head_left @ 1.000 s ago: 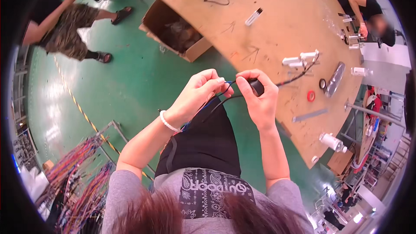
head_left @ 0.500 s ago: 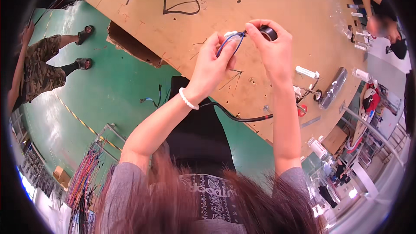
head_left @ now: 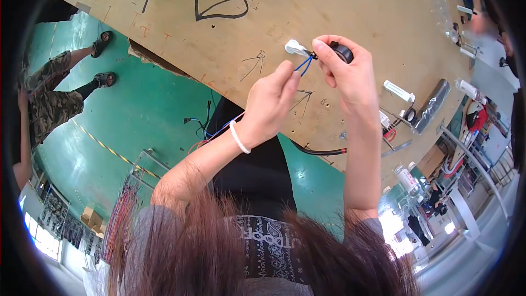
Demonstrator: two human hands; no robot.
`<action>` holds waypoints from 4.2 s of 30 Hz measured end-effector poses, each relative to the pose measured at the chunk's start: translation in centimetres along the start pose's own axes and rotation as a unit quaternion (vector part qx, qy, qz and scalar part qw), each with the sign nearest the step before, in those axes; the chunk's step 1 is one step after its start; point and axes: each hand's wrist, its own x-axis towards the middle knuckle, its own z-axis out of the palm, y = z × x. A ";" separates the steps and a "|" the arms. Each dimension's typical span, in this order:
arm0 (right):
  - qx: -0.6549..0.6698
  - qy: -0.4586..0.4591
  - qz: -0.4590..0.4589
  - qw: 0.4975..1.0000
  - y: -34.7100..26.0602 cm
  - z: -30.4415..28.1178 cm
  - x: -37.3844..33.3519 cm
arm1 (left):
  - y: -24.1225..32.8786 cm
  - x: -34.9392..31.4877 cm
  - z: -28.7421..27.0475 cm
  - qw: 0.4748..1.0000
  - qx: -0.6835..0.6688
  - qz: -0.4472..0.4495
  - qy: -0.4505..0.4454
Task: Wrapping electrical wire bundles with tape and measuring lengths using a ruler.
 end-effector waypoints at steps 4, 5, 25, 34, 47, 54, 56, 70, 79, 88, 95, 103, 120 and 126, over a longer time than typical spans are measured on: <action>-0.013 0.075 -0.071 0.995 0.0 0.3 -3.1 | -1.1 0.4 -3.5 0.887 -0.427 -0.174 0.032; 0.011 0.133 -0.117 0.984 -0.1 0.7 -4.5 | -0.9 0.4 -4.4 0.874 -0.464 -0.140 0.040; 0.027 0.077 -0.078 0.994 0.6 1.4 -8.0 | 4.7 -4.7 -4.9 0.985 -0.164 0.004 0.056; 0.224 -0.058 -0.006 0.973 1.1 -1.1 -7.9 | 3.3 -4.3 -2.6 0.979 -0.183 0.009 0.085; -0.096 0.038 -0.080 0.991 -1.0 -0.7 -1.2 | 3.4 -0.7 0.1 0.997 -0.014 0.007 0.071; -0.117 0.062 -0.144 0.981 -0.4 -0.1 -1.2 | 3.2 -0.3 0.4 0.995 -0.007 0.010 0.098; -0.142 0.071 -0.167 0.973 -0.1 0.4 -1.3 | 3.3 -0.3 0.3 0.996 0.020 -0.004 0.089; -0.109 0.116 -0.190 0.969 2.0 1.1 -1.4 | 3.1 -0.3 -0.2 0.965 0.219 0.115 0.091; 0.208 0.010 0.027 0.978 8.1 -0.7 -6.4 | 2.2 2.1 -2.4 0.925 -0.328 -0.181 -0.069; 0.260 -0.024 -0.004 0.965 7.6 0.0 -5.9 | 2.5 0.8 -1.8 0.969 0.197 0.129 0.072; 0.197 -0.006 -0.043 0.979 8.4 0.1 -7.1 | 2.1 -0.3 -0.5 0.906 0.327 0.234 0.129; 0.212 -0.146 -0.035 0.966 8.8 0.1 -1.6 | 2.0 -1.4 -0.1 0.996 -0.037 0.024 0.084; 0.179 -0.218 -0.085 0.956 7.0 -2.0 -1.1 | 3.5 -0.5 -1.4 0.972 -0.181 -0.150 -0.007; 0.219 -0.224 -0.053 0.948 7.1 -1.9 -1.6 | 3.6 -0.3 -1.3 0.978 -0.159 -0.135 0.013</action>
